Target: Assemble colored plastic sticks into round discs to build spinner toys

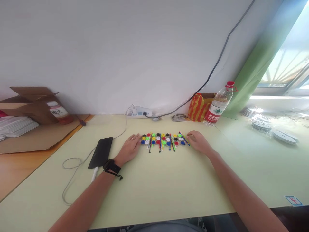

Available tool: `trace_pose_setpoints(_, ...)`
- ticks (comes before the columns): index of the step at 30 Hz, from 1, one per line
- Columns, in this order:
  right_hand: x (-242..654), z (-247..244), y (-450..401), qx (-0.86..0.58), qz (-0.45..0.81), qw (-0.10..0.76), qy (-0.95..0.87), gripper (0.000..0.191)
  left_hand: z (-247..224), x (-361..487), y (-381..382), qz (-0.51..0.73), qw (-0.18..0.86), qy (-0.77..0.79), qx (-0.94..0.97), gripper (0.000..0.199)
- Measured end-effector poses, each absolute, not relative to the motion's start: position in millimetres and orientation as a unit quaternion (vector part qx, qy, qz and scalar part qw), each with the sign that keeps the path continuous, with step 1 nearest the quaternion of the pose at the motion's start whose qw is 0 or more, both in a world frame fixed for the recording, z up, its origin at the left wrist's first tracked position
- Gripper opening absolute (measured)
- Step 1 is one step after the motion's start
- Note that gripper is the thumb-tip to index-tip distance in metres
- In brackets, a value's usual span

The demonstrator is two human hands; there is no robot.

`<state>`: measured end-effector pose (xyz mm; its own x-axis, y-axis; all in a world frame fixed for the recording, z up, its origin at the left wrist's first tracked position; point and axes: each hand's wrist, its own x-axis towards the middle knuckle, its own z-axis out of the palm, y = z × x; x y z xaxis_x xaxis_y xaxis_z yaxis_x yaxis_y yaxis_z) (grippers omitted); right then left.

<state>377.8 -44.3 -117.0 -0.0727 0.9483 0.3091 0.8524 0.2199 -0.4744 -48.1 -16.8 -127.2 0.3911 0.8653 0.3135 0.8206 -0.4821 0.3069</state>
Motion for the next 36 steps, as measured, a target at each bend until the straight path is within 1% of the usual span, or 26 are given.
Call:
trace_pose_setpoints(3,368.8,-110.6,-49.5,-0.581,0.104,0.301,-0.749,0.015,-127.5,-47.7,-17.2,0.226,0.053,0.506,0.831,0.054)
trace_pose_setpoints(6,361.9,-107.3,-53.4,-0.556,0.130,0.282,-0.771,0.014,-125.9,-47.3,-17.6,0.225,0.052,0.503,0.833,0.053)
trace_pose_setpoints(11,358.3,-108.8,-54.1,-0.549,0.139,0.254,-0.784,0.015,-115.1,-45.2,-21.4,0.231,0.071,0.503,0.830,0.050)
trace_pose_setpoints(19,361.3,-111.9,-54.0,-0.531,0.163,0.267,-0.788,0.015,-107.4,-40.9,-29.3,0.232,0.076,0.497,0.833,0.046)
trace_pose_setpoints(22,363.1,-104.0,-56.7,-0.528,0.163,0.291,-0.781,0.014,-108.7,-41.5,-28.1,0.240,0.086,0.516,0.818,0.045)
trace_pose_setpoints(24,360.1,-95.3,-61.8,-0.525,0.158,0.324,-0.771,0.014,-107.2,-39.6,-28.7,0.253,0.090,0.523,0.809,0.044)
trace_pose_setpoints(27,340.8,-84.0,-76.1,-0.509,0.158,0.380,-0.756,0.015,-100.8,-31.0,-35.1,0.301,0.085,0.502,0.807,0.042)
trace_pose_setpoints(28,330.1,-82.0,-82.2,-0.497,0.166,0.386,-0.759,0.015,-98.0,-27.0,-38.6,0.319,0.084,0.487,0.809,0.040)
trace_pose_setpoints(29,318.1,-81.1,-88.5,-0.479,0.182,0.374,-0.773,0.015,-95.3,-22.7,-42.4,0.329,0.090,0.470,0.814,0.038)
trace_pose_setpoints(30,305.6,-81.2,-94.8,-0.457,0.203,0.345,-0.794,0.014,-92.7,-18.4,-46.5,0.336,0.098,0.448,0.823,0.036)
trace_pose_setpoints(32,282.7,-82.8,-105.5,-0.402,0.241,0.249,-0.847,0.012,-88.6,-10.3,-54.6,0.345,0.116,0.414,0.835,0.032)
trace_pose_setpoints(34,267.8,-84.3,-112.2,-0.389,0.244,0.205,-0.864,0.014,-85.8,-3.4,-62.2,0.345,0.132,0.395,0.841,0.028)
trace_pose_setpoints(36,263.6,-84.6,-113.7,-0.393,0.253,0.198,-0.861,0.012,-83.8,2.4,-69.2,0.328,0.150,0.374,0.855,0.024)
